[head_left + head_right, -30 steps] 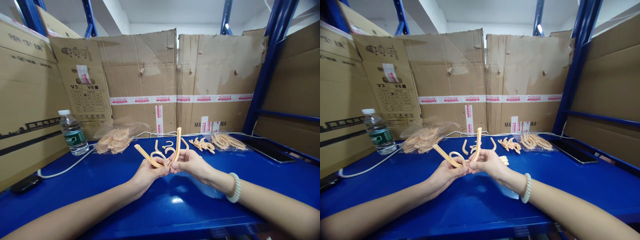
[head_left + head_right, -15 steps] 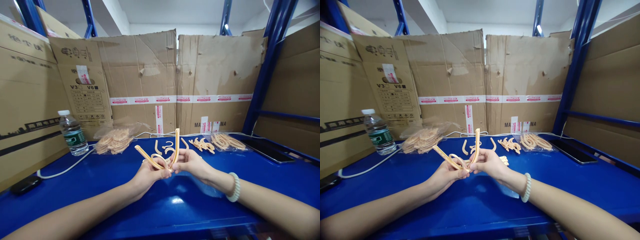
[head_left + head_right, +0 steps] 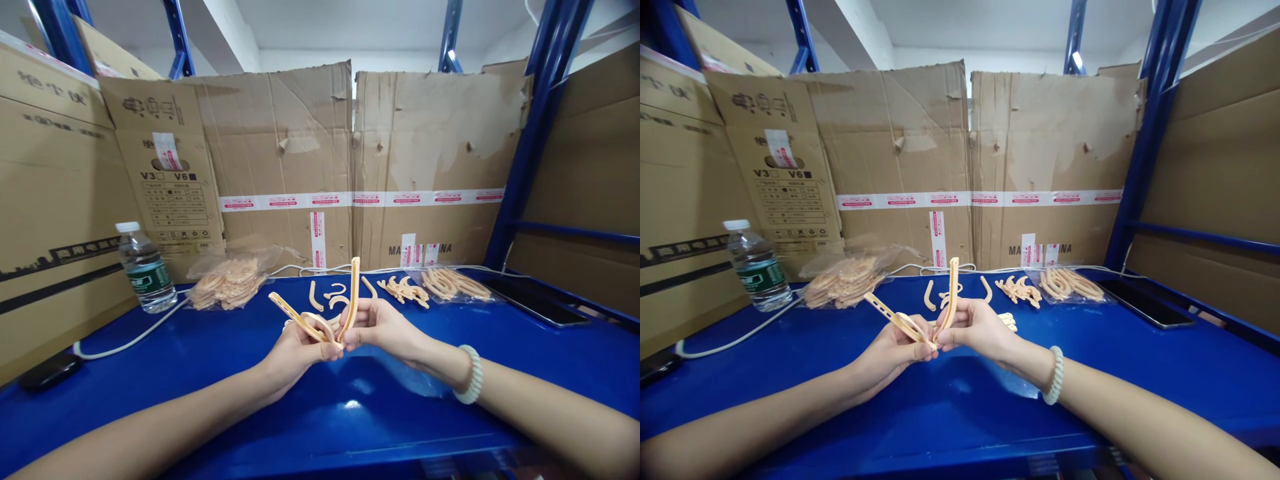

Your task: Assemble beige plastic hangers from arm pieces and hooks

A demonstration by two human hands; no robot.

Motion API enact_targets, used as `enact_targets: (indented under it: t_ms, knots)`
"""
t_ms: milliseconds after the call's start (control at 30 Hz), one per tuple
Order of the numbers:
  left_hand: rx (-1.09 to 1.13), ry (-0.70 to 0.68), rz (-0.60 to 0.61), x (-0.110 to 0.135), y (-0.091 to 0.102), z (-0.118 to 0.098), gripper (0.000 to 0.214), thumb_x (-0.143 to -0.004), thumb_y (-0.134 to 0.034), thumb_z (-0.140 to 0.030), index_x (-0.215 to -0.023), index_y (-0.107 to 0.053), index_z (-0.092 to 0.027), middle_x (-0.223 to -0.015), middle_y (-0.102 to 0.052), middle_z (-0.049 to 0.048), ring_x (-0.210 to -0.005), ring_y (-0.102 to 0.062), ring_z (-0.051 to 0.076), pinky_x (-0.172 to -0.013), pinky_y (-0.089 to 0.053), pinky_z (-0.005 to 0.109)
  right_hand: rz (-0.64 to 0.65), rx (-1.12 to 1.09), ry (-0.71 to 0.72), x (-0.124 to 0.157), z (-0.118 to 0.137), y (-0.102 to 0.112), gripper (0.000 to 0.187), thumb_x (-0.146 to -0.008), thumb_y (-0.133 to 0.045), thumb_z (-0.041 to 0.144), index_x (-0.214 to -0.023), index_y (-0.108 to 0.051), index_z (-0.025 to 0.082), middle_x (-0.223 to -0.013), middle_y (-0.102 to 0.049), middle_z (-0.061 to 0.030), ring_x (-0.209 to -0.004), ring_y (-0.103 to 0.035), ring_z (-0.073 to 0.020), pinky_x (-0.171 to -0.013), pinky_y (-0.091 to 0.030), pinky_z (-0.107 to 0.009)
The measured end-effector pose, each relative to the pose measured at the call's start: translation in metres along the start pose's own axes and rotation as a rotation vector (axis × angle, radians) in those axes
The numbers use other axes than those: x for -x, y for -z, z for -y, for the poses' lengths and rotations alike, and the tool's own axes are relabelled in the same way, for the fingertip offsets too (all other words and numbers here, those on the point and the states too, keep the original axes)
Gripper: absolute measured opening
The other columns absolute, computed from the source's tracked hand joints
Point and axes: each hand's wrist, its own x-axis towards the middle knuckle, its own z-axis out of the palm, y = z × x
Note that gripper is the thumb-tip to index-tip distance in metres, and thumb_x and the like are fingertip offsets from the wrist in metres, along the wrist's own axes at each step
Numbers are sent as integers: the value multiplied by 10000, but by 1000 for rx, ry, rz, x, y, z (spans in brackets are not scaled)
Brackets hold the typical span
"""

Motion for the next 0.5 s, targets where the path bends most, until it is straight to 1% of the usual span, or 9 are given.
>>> enact_targets:
  t_ms: [233, 400, 500]
  knots:
    - [45, 35, -22, 0, -1, 0, 245, -568, -837, -182, -647, -608, -148, -649, -663, 4, -633, -609, 119, -617, -446, 215, 46, -2, 4, 0, 1, 0, 307, -591, -825, 229, -796, -623, 125, -739, -708, -40, -673, -684, -154, -640, -548, -257]
    - [53, 25, 24, 2, -3, -1, 216, -568, -824, -168, -624, -618, -135, -655, -662, 4, -647, -593, 109, -615, -439, 200, 67, -20, 11, -1, -2, -1, 308, -564, -837, 206, -772, -629, 116, -728, -712, -41, -646, -680, -143, -621, -547, -241]
    - [68, 58, 23, 3, -3, 0, 234, -551, -828, -169, -617, -607, -129, -650, -660, 12, -628, -582, 105, -604, -438, 199, 78, -33, 7, -1, -3, 0, 298, -563, -838, 194, -759, -630, 109, -721, -713, -42, -639, -679, -136, -619, -547, -232]
